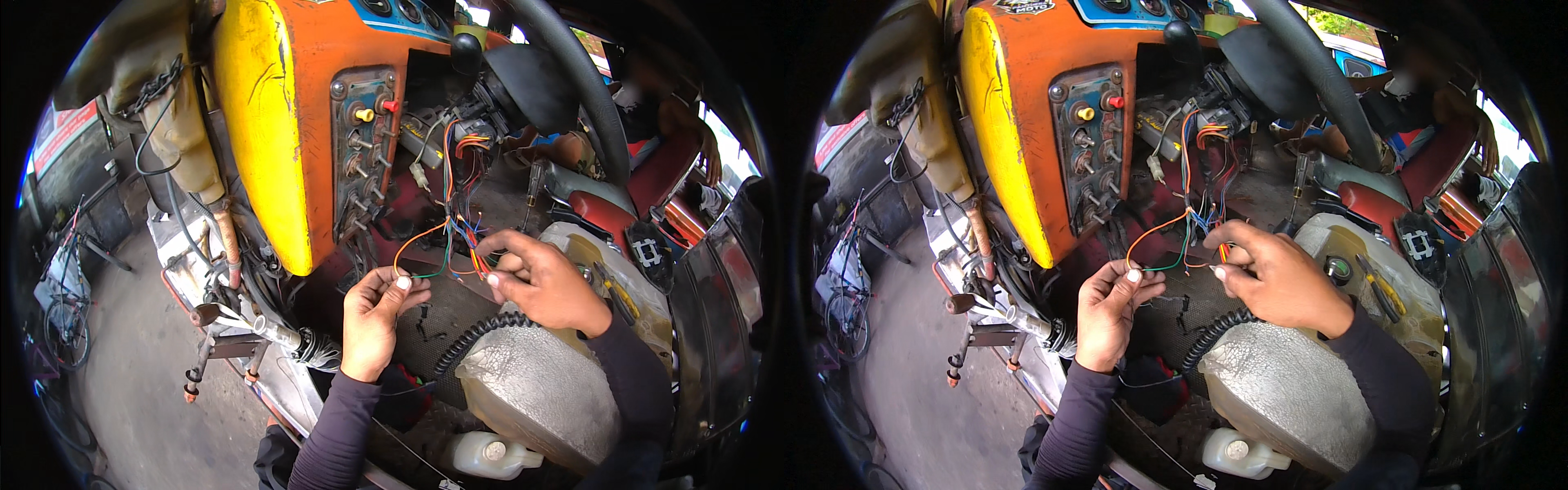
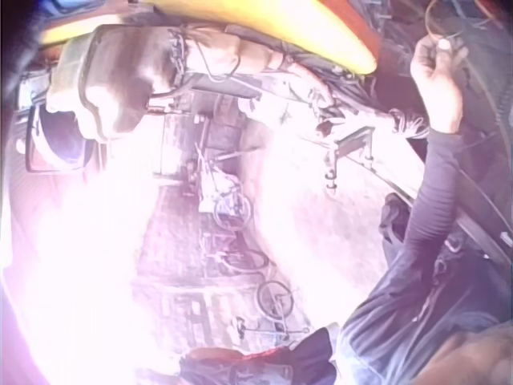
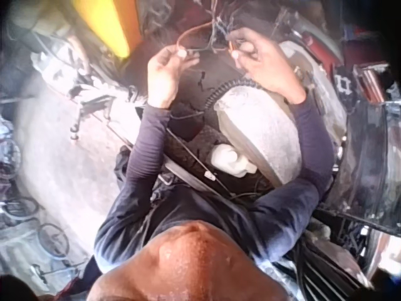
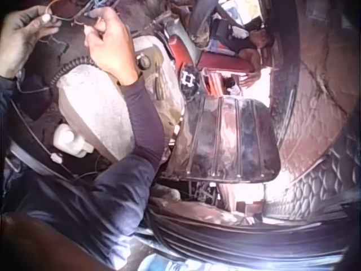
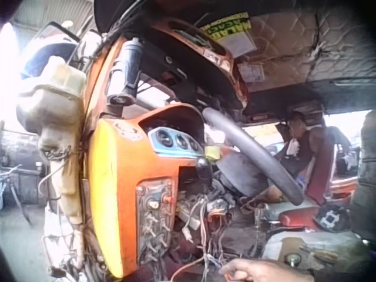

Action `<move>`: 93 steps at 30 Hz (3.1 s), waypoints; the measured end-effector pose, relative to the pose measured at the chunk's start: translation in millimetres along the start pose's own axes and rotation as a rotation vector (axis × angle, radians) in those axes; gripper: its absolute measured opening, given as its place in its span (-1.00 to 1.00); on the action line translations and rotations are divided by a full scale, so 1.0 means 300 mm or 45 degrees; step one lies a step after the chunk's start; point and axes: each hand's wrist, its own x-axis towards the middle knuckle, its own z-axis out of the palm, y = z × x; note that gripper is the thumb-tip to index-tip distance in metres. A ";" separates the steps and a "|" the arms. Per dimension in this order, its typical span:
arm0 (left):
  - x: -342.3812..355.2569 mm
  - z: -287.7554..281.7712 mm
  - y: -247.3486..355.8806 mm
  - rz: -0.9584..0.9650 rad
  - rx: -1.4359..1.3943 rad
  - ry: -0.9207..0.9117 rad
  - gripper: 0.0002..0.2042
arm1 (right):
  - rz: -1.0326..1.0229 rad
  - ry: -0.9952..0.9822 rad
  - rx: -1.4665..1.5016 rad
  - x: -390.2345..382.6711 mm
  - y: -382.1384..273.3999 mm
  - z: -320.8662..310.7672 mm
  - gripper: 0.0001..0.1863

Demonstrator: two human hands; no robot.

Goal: The person works on the exposed wiring harness under the dashboard of a three-wheeled vehicle. They repeatedly strip, twist, and connect individual colored wires by hand, occasionally turning the ignition key to test the electrical circuit.

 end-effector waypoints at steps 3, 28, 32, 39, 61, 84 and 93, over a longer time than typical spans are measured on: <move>-0.002 -0.006 -0.001 0.012 -0.012 0.006 -0.85 | -0.006 0.005 0.062 0.014 0.014 0.026 -0.74; 0.407 0.389 0.301 0.535 -0.143 -0.102 -0.70 | -0.143 0.437 0.617 0.000 -0.046 -0.084 -0.89; 0.445 0.396 0.333 0.554 -0.102 -0.122 -0.71 | -0.173 0.478 0.677 0.005 -0.058 -0.082 -0.91; 0.471 0.396 0.345 0.551 -0.075 -0.161 -0.73 | -0.177 0.481 0.682 0.005 -0.060 -0.085 -0.90; 0.482 0.415 0.344 0.579 -0.075 -0.246 -0.70 | -0.635 0.754 0.258 0.022 -0.013 -0.013 -0.88; -0.041 -0.104 -0.054 -0.189 0.260 0.067 -0.86 | -0.473 0.059 -0.635 -0.038 0.014 0.048 -0.86; -0.042 -0.114 -0.033 -0.217 0.110 -0.006 -0.85 | -0.462 0.153 -0.543 -0.016 0.044 0.092 -0.86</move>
